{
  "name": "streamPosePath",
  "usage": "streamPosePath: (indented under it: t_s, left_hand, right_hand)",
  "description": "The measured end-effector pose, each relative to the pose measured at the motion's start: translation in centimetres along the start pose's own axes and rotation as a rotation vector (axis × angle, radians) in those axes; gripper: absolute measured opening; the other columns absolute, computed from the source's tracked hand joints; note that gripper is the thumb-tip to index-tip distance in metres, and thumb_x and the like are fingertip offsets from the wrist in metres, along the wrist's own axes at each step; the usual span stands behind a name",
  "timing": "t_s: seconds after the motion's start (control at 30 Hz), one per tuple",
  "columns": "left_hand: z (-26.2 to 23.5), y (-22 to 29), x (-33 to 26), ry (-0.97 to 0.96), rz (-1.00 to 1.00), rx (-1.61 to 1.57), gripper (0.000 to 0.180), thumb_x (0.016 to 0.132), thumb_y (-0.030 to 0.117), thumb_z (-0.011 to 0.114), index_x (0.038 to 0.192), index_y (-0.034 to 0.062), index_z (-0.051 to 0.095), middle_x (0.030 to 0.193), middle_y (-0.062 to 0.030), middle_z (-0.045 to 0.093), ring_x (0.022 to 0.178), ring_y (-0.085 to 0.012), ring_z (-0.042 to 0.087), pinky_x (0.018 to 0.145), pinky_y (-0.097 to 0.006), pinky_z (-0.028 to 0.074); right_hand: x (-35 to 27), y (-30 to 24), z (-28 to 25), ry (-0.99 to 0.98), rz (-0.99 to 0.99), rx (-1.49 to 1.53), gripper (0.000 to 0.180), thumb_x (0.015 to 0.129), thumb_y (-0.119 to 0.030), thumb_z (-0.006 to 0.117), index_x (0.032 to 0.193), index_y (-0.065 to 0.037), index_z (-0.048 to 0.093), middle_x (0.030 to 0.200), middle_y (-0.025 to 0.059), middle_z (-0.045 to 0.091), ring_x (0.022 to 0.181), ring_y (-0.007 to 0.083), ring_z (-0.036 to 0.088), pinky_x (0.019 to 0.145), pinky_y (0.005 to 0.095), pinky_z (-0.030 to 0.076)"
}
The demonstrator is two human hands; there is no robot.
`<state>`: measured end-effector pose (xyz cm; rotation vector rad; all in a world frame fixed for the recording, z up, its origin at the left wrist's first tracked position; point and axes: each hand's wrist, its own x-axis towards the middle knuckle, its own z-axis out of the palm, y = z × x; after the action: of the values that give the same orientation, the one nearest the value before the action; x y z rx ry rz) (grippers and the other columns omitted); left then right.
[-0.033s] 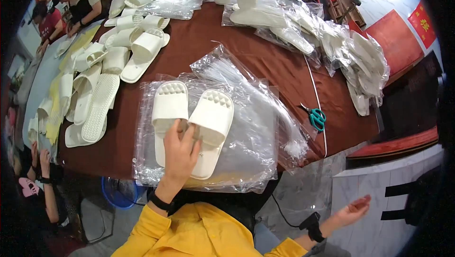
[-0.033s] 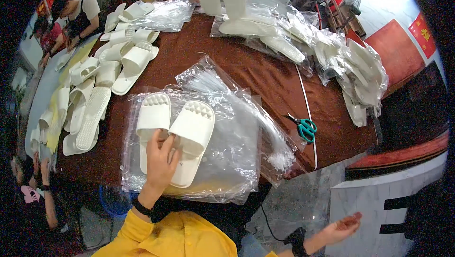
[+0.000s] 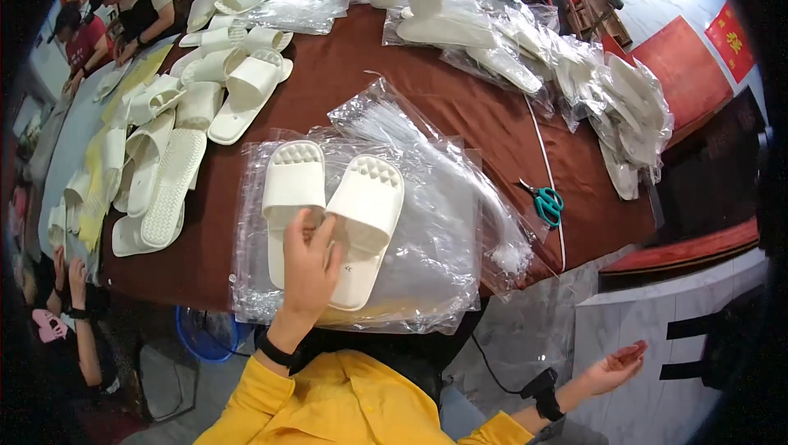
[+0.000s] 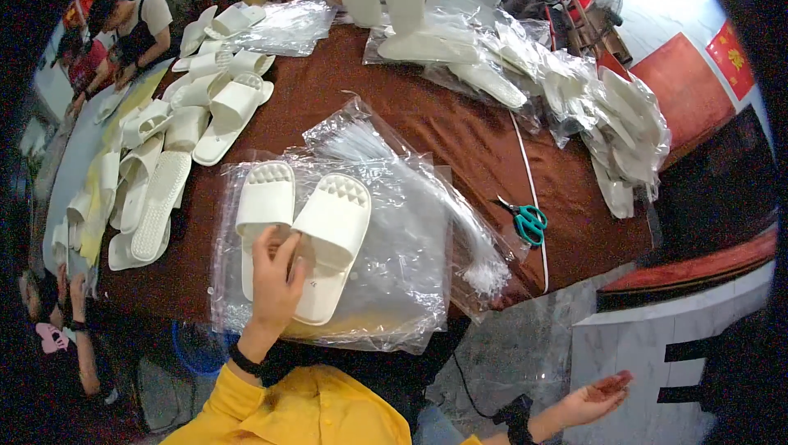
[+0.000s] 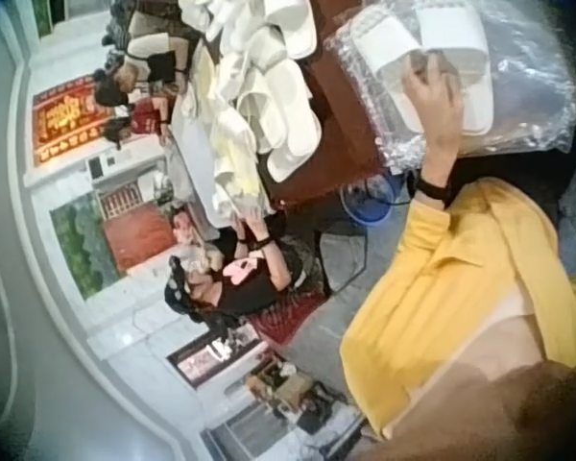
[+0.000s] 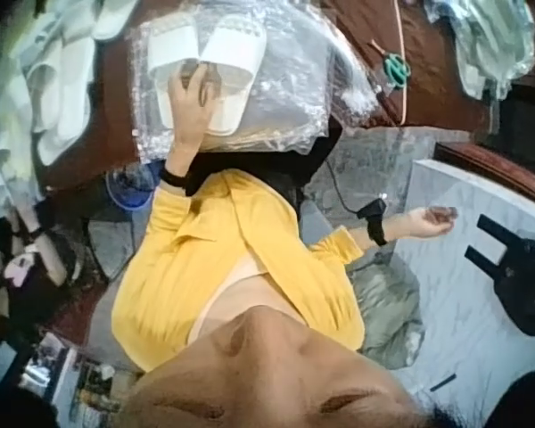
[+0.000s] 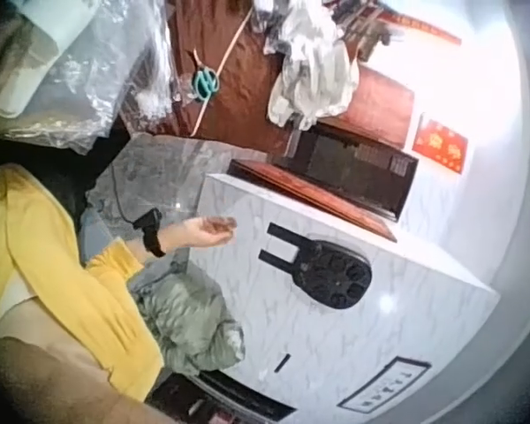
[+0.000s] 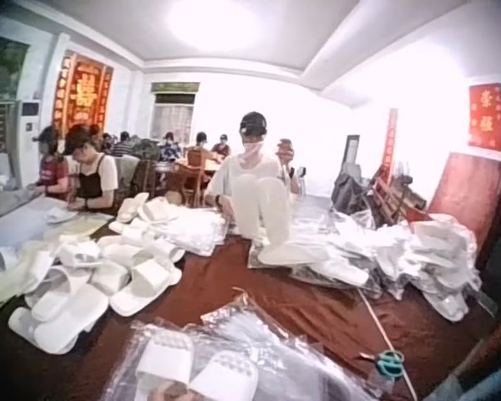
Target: Packaging white slippers into clear plastic bags at a factory workbench.
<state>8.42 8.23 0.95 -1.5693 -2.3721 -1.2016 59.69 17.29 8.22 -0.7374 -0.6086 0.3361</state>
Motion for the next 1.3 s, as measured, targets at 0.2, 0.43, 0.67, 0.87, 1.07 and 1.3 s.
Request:
streamPosePath:
  t_s: [0.2, 0.43, 0.67, 0.87, 1.07, 1.3]
  left_hand:
    - [-2.9, 0.4, -1.5, 0.131, -0.06, -0.173, 0.032, 0.079, -0.003, 0.062, 0.111, 0.0028, 0.061, 0.12, -0.0171, 0.049, 0.102, -0.0306, 0.052, 0.089, -0.039, 0.044]
    - [-5.3, 4.9, -2.8, -0.187, 0.134, -0.372, 0.028, 0.076, -0.008, 0.061, 0.101, 0.0031, 0.065, 0.103, -0.0149, 0.061, 0.09, -0.0317, 0.061, 0.078, -0.037, 0.05]
    - [-6.7, 10.1, -2.2, -0.561, 0.418, -0.876, 0.042, 0.081, 0.006, 0.071, 0.122, 0.0027, 0.06, 0.129, -0.0166, 0.055, 0.101, -0.0298, 0.062, 0.081, -0.033, 0.054]
    - [-5.8, 8.5, -3.8, -0.576, 0.358, -0.997, 0.02, 0.081, 0.004, 0.07, 0.099, 0.001, 0.062, 0.098, -0.0089, 0.064, 0.085, -0.0261, 0.063, 0.071, -0.034, 0.052]
    - [-8.9, 5.1, -2.6, -0.27, 0.416, -0.581, 0.017, 0.078, 0.006, 0.073, 0.092, 0.0034, 0.064, 0.094, -0.0068, 0.065, 0.084, -0.0244, 0.063, 0.072, -0.033, 0.052]
    - [-11.4, 0.9, -3.7, -0.188, 0.306, -0.369, 0.015, 0.075, 0.001, 0.073, 0.087, 0.0029, 0.064, 0.092, -0.0088, 0.065, 0.082, -0.0276, 0.063, 0.073, -0.036, 0.052]
  right_hand:
    - [-3.5, -3.0, 3.5, 0.092, 0.013, 0.136, 0.033, 0.1, -0.015, 0.045, 0.125, 0.006, 0.049, 0.13, 0.0173, 0.054, 0.116, 0.0234, 0.057, 0.101, 0.0298, 0.048]
    - [-13.7, -11.1, 11.6, -0.715, -0.214, 0.348, 0.013, 0.1, -0.01, 0.044, 0.101, 0.001, 0.051, 0.11, 0.0146, 0.058, 0.1, 0.0189, 0.058, 0.09, 0.0318, 0.052]
    - [-24.1, -8.1, 14.0, -1.207, 0.774, 0.396, 0.015, 0.094, -0.004, 0.057, 0.084, 0.007, 0.06, 0.078, 0.0255, 0.067, 0.067, 0.0393, 0.068, 0.064, 0.0443, 0.058]
    - [-20.9, -7.2, 12.3, -1.151, 0.505, 0.568, 0.015, 0.097, -0.008, 0.054, 0.085, 0.001, 0.055, 0.07, 0.0138, 0.061, 0.059, 0.0246, 0.061, 0.046, 0.0329, 0.052]
    - [-17.4, -6.7, 13.0, -0.465, 0.522, 0.592, 0.006, 0.1, -0.011, 0.047, 0.104, -0.006, 0.046, 0.072, 0.0038, 0.045, 0.053, 0.0113, 0.039, 0.046, 0.0262, 0.037]
    - [-23.1, -2.9, 17.3, -1.028, 0.462, -0.171, 0.024, 0.091, -0.006, 0.062, 0.113, -0.005, 0.053, 0.079, 0.0052, 0.057, 0.064, 0.0108, 0.053, 0.052, 0.0218, 0.042]
